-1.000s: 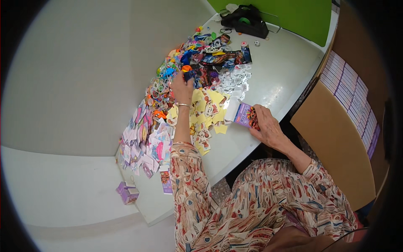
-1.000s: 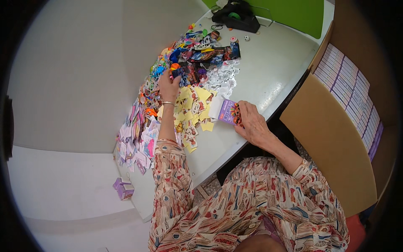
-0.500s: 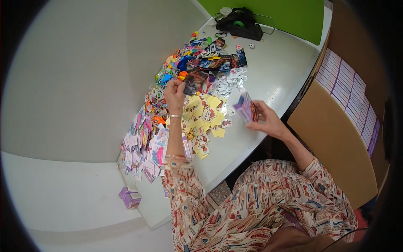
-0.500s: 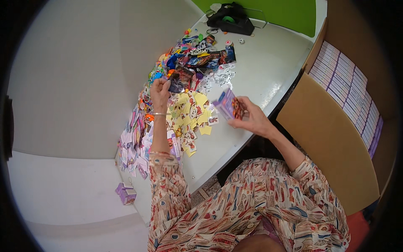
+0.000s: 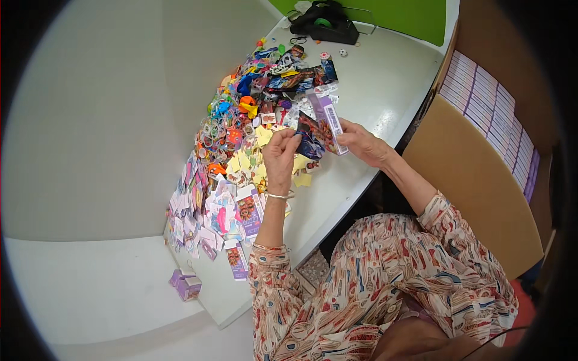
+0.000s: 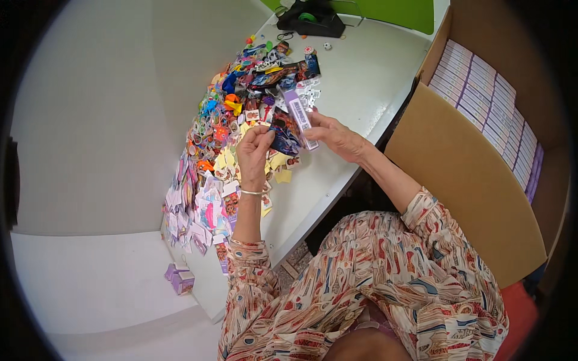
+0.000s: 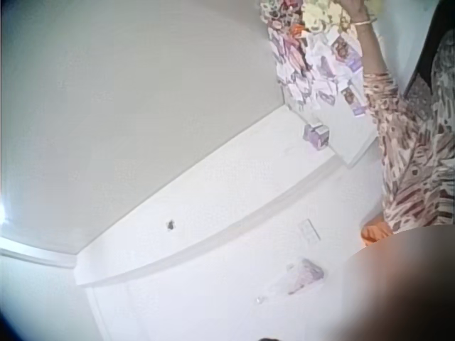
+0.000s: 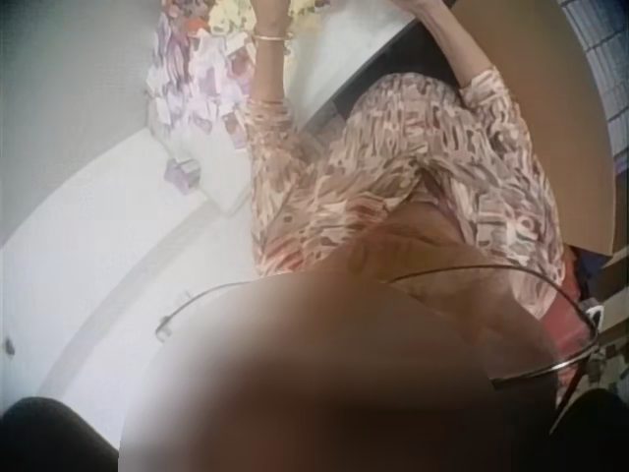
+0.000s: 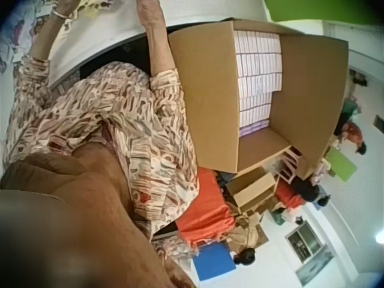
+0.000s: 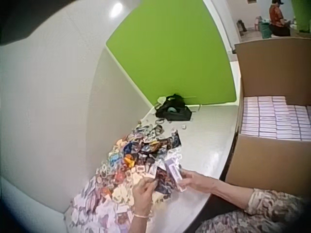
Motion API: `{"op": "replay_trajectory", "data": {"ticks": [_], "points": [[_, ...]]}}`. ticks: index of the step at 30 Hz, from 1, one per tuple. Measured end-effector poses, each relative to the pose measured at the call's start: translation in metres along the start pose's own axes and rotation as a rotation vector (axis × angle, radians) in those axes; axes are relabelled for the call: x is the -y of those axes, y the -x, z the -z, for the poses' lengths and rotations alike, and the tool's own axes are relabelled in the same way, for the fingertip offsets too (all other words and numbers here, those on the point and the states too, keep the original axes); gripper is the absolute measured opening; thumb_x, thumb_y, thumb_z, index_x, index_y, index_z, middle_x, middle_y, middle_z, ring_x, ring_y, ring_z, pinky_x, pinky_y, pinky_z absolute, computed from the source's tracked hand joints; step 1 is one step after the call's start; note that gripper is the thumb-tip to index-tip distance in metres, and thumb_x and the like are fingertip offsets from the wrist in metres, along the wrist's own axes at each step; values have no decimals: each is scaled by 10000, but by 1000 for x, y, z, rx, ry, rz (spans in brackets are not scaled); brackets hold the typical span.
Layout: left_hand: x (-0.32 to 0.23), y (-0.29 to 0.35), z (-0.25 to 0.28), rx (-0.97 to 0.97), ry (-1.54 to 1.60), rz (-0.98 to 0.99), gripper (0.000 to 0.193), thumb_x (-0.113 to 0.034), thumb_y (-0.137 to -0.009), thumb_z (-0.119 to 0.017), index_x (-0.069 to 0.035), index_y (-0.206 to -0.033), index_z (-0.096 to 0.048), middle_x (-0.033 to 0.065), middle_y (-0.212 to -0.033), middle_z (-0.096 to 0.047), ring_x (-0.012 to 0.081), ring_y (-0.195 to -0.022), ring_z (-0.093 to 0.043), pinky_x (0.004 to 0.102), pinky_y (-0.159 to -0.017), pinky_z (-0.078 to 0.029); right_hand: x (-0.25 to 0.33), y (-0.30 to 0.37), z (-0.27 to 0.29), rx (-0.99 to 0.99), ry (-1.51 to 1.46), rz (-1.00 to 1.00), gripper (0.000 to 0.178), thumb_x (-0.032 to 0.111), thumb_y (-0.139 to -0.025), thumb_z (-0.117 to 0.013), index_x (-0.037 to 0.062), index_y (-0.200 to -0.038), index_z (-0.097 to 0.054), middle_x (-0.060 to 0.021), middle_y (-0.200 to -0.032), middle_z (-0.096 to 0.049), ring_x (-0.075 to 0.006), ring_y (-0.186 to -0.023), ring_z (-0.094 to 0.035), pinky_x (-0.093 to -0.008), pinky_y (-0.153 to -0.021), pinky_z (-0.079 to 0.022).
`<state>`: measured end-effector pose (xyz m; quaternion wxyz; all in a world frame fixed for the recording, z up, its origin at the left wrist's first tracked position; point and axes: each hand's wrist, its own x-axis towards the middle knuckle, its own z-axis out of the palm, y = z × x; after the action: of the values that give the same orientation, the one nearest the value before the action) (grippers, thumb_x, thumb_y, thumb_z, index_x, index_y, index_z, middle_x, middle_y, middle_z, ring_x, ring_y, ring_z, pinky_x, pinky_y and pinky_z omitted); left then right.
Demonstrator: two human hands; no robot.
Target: Sorting small colorful candy packets into purple boxes and placing those boxes into a larger shipping carton.
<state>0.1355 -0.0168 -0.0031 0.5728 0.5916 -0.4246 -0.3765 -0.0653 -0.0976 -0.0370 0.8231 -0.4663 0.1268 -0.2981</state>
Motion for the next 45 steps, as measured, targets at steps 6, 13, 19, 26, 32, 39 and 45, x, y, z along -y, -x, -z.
{"op": "replay_trajectory", "data": {"ticks": [6,13,19,26,32,39,45], "points": [[2,-4,-15,13,-182,-217,113,-26,-833,-677,-12,-938,-635,14,-888,-619,89,-826,-566,218,-725,-450,-4,3,-5,112,-167,-87,799,319,-771,-706,26,-1422,-346,-62,-1269,-531,-141,-1114,-530,-309,-991,-401],[3,-2,-26,-55,-91,-179,229,-49,-828,-687,-10,-1034,-595,52,-974,-597,140,-902,-558,253,-804,-459,-6,1,-12,21,-150,-58,569,96,-791,-715,36,-1291,-449,-44,-1132,-550,-117,-1035,-542,-281,-896,-454],[1,15,-33,2,40,92,341,-35,-869,-647,41,-1165,-496,87,-1014,-633,111,-862,-610,245,-755,-514,-7,4,-1,-105,-188,-6,564,114,-810,-719,16,-1287,-434,-68,-1151,-547,-139,-1050,-552,-309,-935,-456],[16,15,-40,-187,-650,-295,176,8,-867,-596,14,-1041,-567,108,-963,-647,189,-783,-640,319,-666,-514,-2,8,-15,-54,-367,-56,514,239,-871,-672,32,-1280,-439,-55,-1155,-559,-129,-1065,-553,-357,-986,-433],[29,27,-60,-116,-947,-597,349,8,-814,-591,33,-1160,-548,189,-1141,-550,353,-1012,-537,407,-846,-457,-11,15,-8,-61,-521,-37,516,305,-877,-655,53,-1291,-476,-64,-1234,-563,-166,-1130,-527,-377,-1047,-372],[36,45,-73,-18,-1029,-600,433,-76,-876,-551,77,-1270,-457,235,-1305,-452,393,-1147,-459,455,-981,-356,-11,33,10,-179,-664,-82,500,284,-875,-658,43,-1277,-487,-102,-1250,-557,-200,-1132,-533,-375,-1053,-371],[40,34,-69,-5,-809,-497,459,48,-830,-523,-5,-1284,-502,193,-1206,-514,340,-1034,-529,389,-866,-443,7,39,8,-51,-470,-102,639,272,-838,-695,15,-1349,-411,-115,-1288,-531,-218,-1185,-519,-368,-1077,-338]]}}
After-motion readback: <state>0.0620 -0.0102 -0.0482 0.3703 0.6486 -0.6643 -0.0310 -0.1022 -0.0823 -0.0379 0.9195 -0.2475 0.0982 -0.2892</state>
